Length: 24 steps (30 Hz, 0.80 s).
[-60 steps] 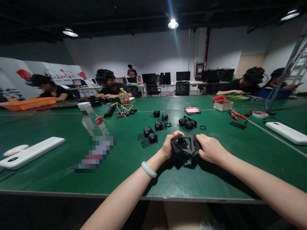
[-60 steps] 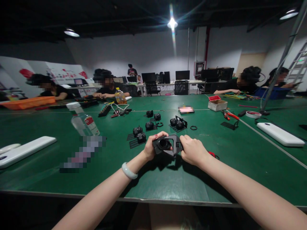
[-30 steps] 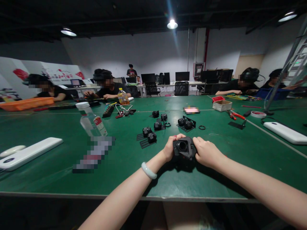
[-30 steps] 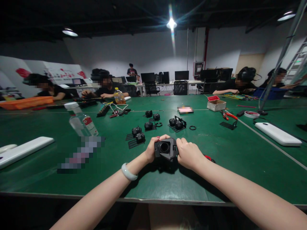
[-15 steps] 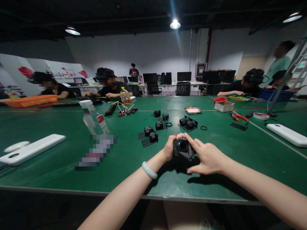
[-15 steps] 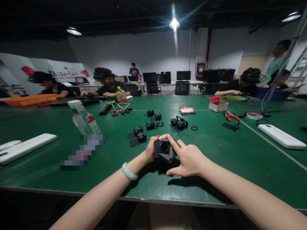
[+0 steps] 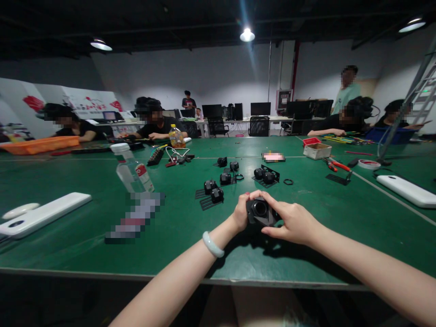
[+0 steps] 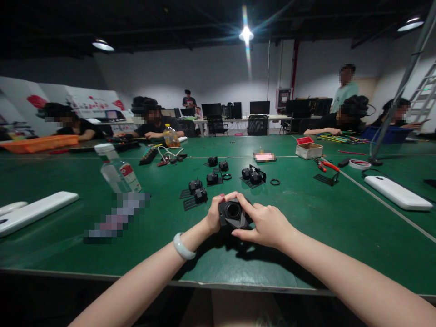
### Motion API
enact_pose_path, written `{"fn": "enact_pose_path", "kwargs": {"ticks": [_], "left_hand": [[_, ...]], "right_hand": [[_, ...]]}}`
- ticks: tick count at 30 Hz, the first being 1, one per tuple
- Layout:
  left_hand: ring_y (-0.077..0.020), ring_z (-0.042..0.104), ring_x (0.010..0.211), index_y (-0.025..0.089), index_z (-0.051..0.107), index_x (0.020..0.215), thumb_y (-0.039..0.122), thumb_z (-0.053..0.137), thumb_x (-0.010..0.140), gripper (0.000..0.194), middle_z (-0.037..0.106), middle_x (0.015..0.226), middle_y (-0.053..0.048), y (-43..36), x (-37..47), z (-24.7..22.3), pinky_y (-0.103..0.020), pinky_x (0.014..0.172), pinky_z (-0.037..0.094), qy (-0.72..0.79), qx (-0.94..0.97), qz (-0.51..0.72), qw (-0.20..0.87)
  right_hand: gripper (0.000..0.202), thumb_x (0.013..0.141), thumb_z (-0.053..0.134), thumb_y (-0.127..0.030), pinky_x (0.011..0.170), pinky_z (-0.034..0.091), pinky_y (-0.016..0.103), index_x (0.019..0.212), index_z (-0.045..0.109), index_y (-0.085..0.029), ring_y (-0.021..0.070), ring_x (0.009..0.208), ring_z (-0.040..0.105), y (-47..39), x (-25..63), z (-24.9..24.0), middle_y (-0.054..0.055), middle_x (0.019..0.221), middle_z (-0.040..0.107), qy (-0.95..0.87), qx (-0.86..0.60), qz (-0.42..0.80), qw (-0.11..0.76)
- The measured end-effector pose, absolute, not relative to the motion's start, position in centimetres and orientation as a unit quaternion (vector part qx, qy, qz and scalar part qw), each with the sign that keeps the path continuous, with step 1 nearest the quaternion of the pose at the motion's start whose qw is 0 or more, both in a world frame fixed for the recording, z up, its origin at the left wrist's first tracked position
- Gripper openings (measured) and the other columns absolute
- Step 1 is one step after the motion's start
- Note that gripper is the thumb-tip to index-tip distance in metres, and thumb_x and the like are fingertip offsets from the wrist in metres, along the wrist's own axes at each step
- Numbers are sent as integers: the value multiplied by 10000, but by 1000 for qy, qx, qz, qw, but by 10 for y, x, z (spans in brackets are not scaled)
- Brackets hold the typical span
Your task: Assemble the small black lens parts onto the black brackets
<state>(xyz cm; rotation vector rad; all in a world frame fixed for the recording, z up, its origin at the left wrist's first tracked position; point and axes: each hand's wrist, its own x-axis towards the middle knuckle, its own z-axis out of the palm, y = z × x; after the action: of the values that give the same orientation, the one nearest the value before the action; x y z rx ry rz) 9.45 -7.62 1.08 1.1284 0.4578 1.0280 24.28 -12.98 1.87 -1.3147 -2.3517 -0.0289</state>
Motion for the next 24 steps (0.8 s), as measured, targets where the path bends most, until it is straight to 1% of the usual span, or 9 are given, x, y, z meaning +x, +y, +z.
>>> {"fn": "enact_pose_path", "kwargs": {"ticks": [4,9,14,19,24], "left_hand": [[-128,443,567,109,507,693,395,251,693,384,514,614,-22,-74,93,8,-245,562,360,196,545,458,675],[-150,452,615,110,503,732,427,218,691,429,525,651,-41,-74,92,7,-263,595,359,180,597,451,639],[-147,448,622,112,505,757,416,201,709,433,523,667,-39,-74,92,5,-257,595,353,179,615,459,616],[-166,465,673,117,497,754,433,192,707,441,535,706,-51,-74,92,4,-274,638,361,178,610,467,614],[-174,477,684,120,494,785,467,198,699,464,541,740,-61,-74,91,3,-288,643,369,174,611,465,617]], "right_hand": [[782,640,432,-525,577,382,246,1265,105,-186,178,691,555,-131,242,18,76,804,581,-849,-478,-13,227],[781,647,413,-541,582,391,253,1266,93,-190,186,711,556,-132,241,18,79,804,579,-846,-481,-19,230],[780,650,414,-542,589,392,259,1267,90,-191,191,718,556,-133,240,18,80,802,578,-844,-482,-20,233],[779,648,425,-534,593,392,260,1266,99,-189,193,720,555,-132,240,17,77,795,580,-843,-482,-23,236],[782,642,435,-532,591,394,254,1265,103,-195,186,710,556,-132,240,17,73,800,580,-842,-483,-31,239]]}}
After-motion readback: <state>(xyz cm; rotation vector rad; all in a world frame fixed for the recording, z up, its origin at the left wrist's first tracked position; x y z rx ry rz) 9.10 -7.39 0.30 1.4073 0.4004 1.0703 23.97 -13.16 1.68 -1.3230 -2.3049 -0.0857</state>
